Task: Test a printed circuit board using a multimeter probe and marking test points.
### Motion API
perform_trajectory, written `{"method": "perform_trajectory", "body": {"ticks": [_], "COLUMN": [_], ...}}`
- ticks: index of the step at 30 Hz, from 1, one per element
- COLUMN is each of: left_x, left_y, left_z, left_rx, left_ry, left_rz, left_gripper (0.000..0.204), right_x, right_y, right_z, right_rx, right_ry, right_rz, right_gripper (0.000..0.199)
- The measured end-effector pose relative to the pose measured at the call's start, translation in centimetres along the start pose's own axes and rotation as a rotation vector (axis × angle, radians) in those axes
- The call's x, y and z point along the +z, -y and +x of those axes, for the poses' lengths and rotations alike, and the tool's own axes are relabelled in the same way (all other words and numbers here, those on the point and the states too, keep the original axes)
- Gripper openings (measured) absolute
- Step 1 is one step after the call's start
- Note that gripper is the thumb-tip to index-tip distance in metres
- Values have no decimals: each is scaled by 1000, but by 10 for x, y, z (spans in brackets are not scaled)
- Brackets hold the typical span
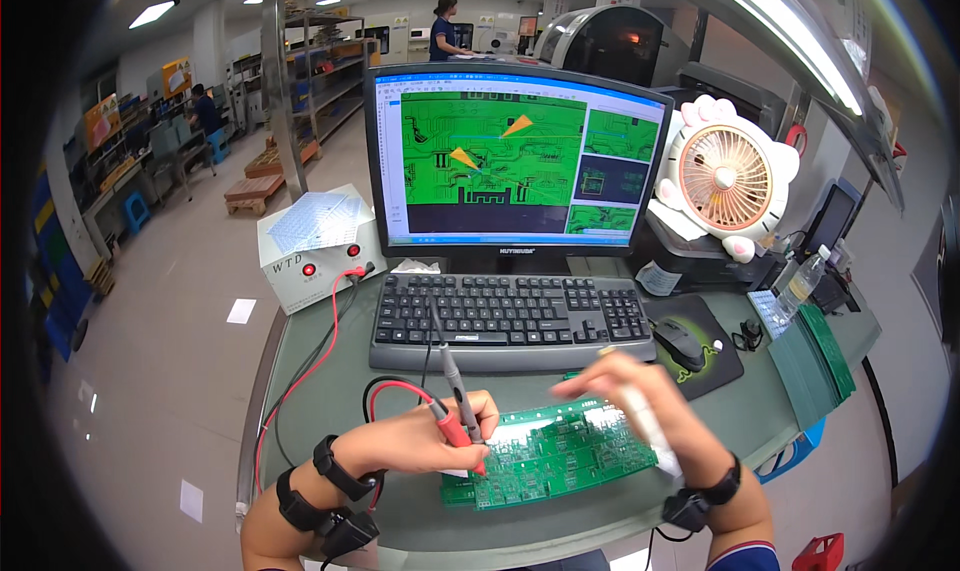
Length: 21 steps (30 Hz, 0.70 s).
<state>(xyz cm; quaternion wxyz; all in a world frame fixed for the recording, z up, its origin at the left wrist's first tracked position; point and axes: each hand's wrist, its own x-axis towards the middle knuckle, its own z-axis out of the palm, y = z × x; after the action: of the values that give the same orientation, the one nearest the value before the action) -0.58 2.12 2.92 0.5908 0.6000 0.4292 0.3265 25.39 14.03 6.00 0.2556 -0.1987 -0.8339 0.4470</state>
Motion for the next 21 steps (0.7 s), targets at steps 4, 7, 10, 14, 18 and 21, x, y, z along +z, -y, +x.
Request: {"method": "perform_trajectory", "body": {"ticks": [4,7,10,14,18,21], "left_x": [5,13,19,5,-2,-4], "left_y": [-17,-24,-26,4,3,11], "left_z": [8,8,0,-14,-16,-17], "left_rx": [-76,-85,-42,-74,-138,-20], "left_ry": [43,52,-42,-99,-105,-107], "left_rz": [138,228,45,99,17,-120], "left_gripper": [25,27,29,26,19,22], "right_x": [47,57,63,49,39,31], "right_y": [28,21,13,-1,-21,-14], "right_z": [17,22,17,-5,-16,-14], "right_rx": [25,-43,-144,43,155,331], "right_ry": [144,174,-13,-65,-36,110], "right_rz": [-77,67,128,193,356,586], "right_gripper": [34,29,27,28,25,17]}}
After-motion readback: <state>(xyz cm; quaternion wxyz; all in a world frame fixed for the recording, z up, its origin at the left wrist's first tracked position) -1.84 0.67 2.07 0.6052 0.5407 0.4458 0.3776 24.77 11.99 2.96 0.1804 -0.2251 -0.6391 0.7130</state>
